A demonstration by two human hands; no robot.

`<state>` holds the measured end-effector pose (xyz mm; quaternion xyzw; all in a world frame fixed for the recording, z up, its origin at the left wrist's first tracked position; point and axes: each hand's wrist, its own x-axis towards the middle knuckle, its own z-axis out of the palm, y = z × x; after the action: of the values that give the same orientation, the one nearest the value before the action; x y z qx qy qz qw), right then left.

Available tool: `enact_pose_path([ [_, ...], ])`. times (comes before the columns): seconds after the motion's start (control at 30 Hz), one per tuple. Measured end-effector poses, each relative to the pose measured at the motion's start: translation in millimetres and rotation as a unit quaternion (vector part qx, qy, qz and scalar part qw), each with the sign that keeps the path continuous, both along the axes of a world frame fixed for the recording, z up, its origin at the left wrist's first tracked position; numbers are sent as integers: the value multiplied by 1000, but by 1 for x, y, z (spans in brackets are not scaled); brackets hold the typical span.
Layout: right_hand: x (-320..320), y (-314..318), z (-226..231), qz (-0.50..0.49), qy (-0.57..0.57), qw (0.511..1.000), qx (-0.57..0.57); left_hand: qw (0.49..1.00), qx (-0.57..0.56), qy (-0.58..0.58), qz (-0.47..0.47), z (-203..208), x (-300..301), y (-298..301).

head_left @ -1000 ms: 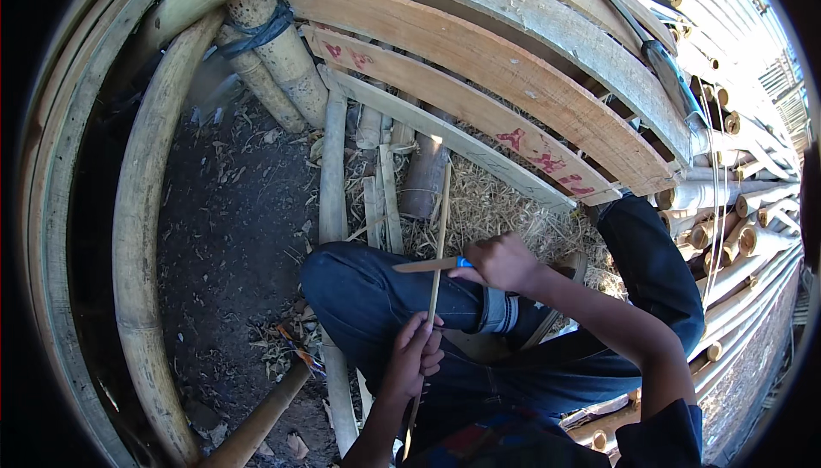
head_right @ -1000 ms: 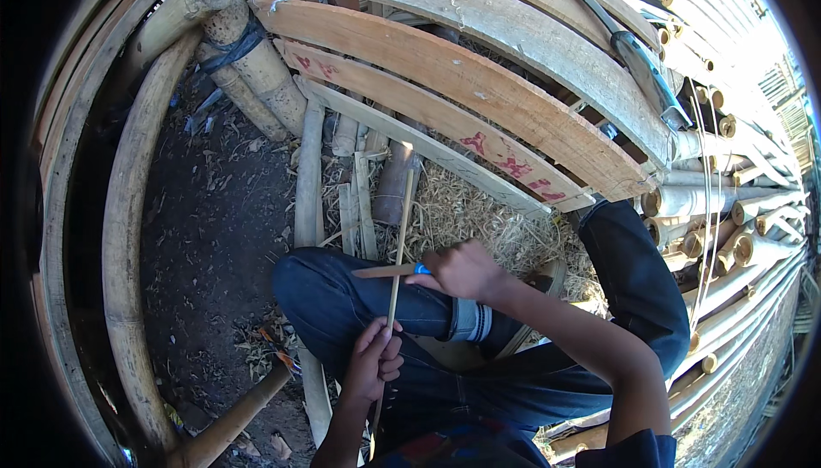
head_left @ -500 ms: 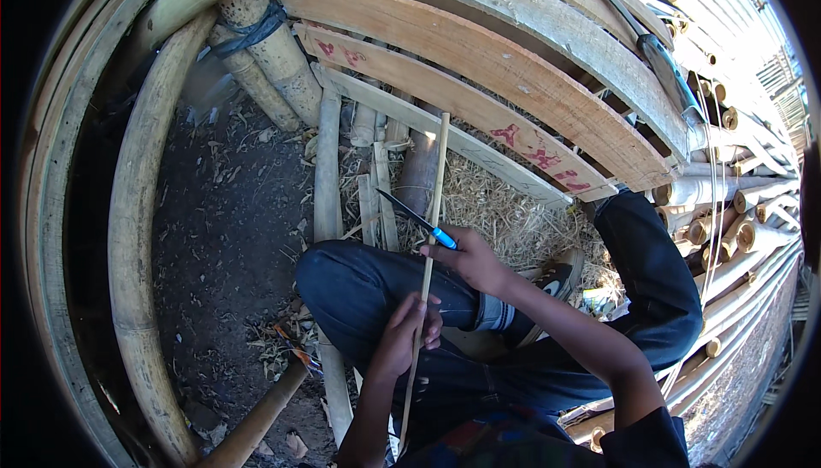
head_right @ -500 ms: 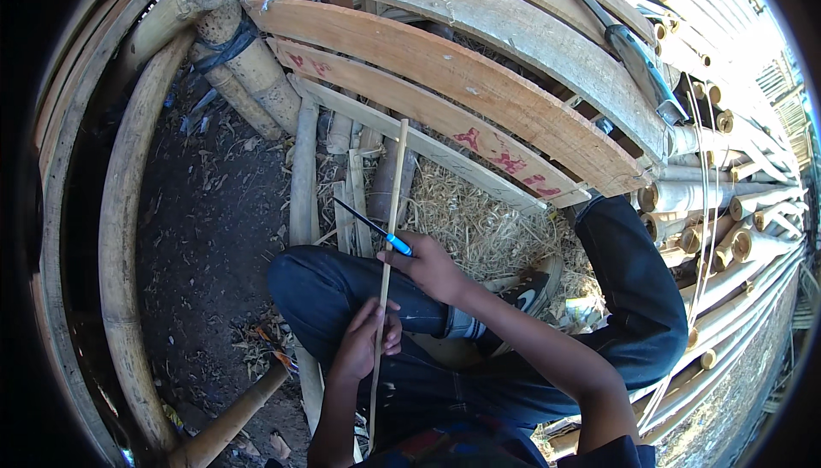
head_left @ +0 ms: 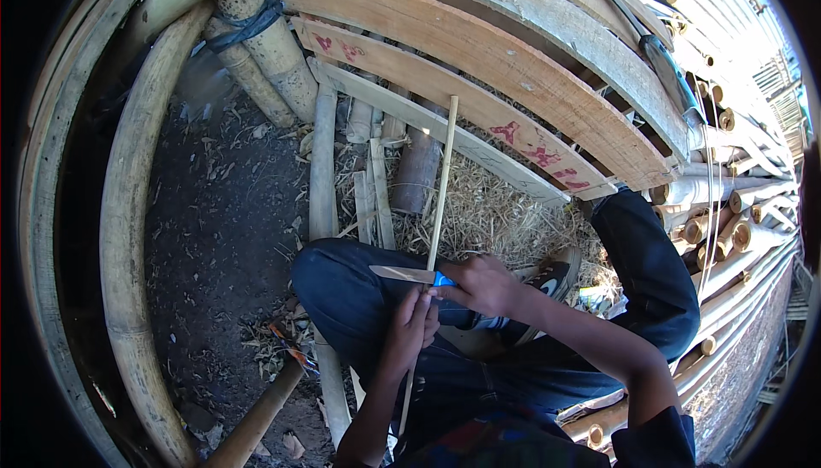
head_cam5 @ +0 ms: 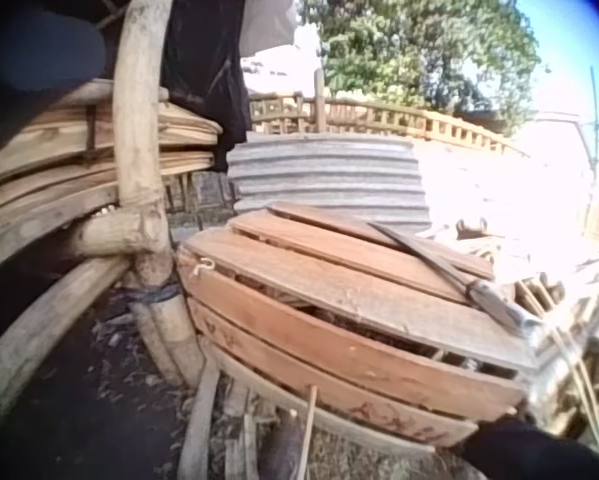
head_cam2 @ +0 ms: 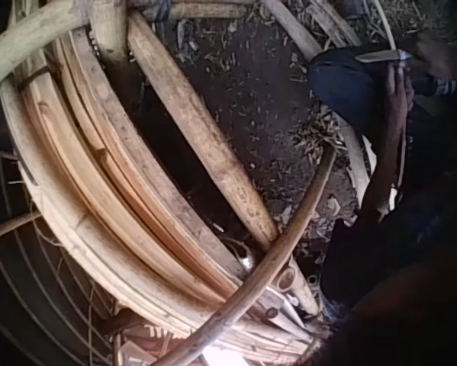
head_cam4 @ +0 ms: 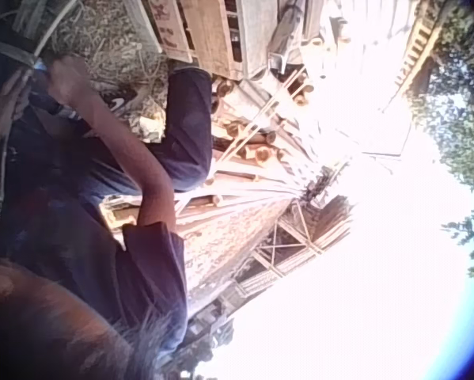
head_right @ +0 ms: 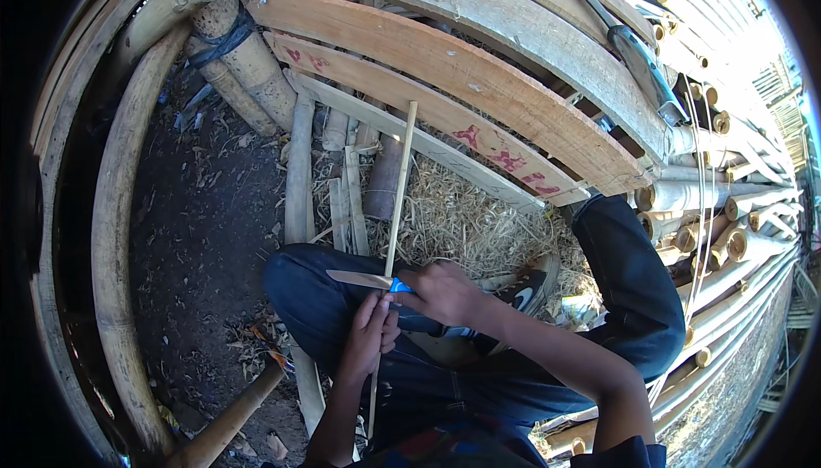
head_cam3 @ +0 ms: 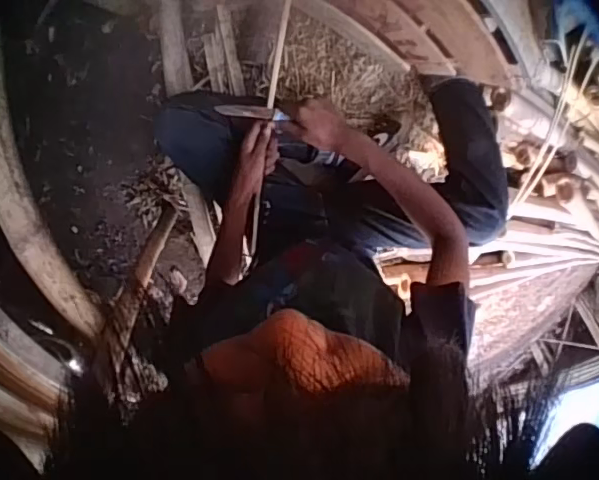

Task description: Shaving a thin strip of bamboo using a small knife while sitting outdoors near a bamboo structure.

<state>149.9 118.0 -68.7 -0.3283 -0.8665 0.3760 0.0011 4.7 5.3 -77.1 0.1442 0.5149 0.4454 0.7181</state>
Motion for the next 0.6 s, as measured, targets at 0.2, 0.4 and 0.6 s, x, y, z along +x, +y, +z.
enact_pose_path([
  [0.2,-1,-5,-2,65,-22,987,144,991,17,128,-20,-1,5,-3],
  [0.4,1,58,15,-218,16,967,133,982,79,170,-6,14,7,-16],
  [0.6,4,27,10,39,19,986,164,995,19,95,4,28,7,-14],
])
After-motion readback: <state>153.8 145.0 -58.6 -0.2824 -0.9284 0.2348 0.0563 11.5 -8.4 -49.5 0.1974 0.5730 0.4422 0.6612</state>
